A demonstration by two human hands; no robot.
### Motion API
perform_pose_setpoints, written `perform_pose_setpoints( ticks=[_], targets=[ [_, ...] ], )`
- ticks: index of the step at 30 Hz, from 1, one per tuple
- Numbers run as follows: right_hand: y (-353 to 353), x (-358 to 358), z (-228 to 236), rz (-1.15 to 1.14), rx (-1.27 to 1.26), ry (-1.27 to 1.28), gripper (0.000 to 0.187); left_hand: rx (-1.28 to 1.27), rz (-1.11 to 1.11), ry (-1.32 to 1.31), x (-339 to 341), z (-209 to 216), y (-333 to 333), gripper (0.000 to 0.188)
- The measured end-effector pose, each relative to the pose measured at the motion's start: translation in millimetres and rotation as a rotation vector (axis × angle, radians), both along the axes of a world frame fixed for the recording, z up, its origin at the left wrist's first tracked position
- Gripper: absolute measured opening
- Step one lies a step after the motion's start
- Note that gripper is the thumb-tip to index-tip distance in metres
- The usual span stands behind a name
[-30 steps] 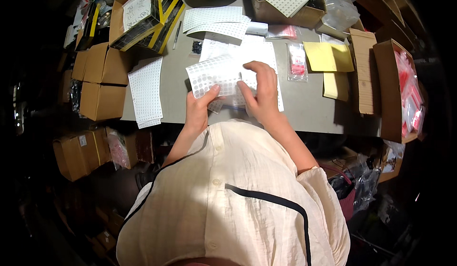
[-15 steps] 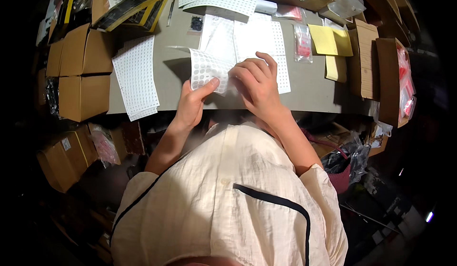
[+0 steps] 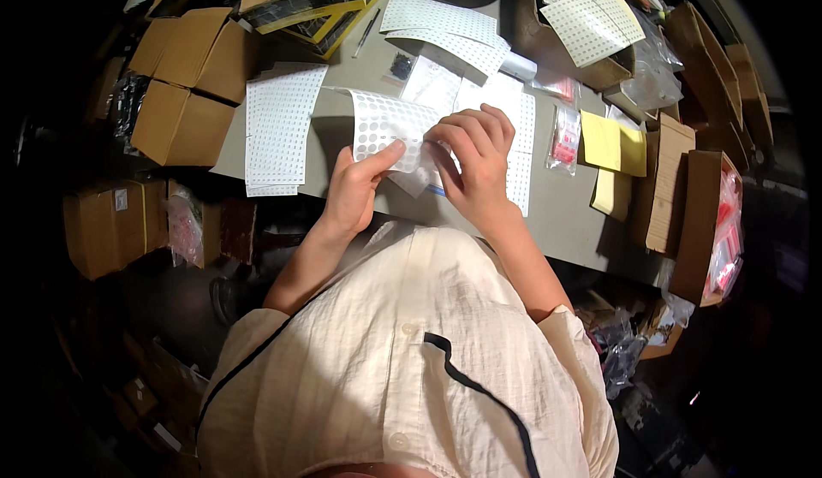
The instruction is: The person sorts through sheets of adhesive labels on a cluttered table, peeling individual labels from the backing paper and placing them into a small plastic bag. The person also handles small black plastic clips, picking them up and moving them around the workspace.
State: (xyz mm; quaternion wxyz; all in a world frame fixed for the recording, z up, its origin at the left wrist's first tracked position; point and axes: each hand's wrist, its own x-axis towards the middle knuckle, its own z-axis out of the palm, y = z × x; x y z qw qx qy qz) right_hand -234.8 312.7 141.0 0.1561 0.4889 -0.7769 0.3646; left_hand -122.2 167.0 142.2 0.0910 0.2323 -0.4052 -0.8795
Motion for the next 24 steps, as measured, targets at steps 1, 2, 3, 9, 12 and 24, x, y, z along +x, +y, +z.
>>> perform_pose_setpoints(
  ticks=[1,2,3,9,12,24],
  targets=[
    [1.3,-2.8,-0.2,0.016,-0.013,0.016,0.023,-0.01,0.012,0.004,-0.9,0.7,2.9,0.025],
    [3.7,-5.5,-1.7,0.024,-0.023,0.032,0.023,-0.008,0.026,-0.008,-2.3,1.3,6.9,0.025],
    [6.0,-8.0,-2.5,0.029,-0.034,0.048,0.023,-0.006,0.037,-0.021,-3.6,2.3,11.4,0.025],
    [27.0,-14.6,-5.8,-0.003,-0.075,-0.045,0.021,-0.092,0.006,-0.008,-15.6,-0.7,29.9,0.025],
    [40.4,-17.2,-3.8,-0.01,-0.05,-0.047,0.018,-0.157,-0.038,-0.017,-22.5,-8.2,35.2,0.024],
    [60.8,-33.1,-11.0,-0.131,-0.097,-0.037,0.018,-0.234,-0.168,0.019,-54.6,-5.9,45.2,0.024]
  ],
)
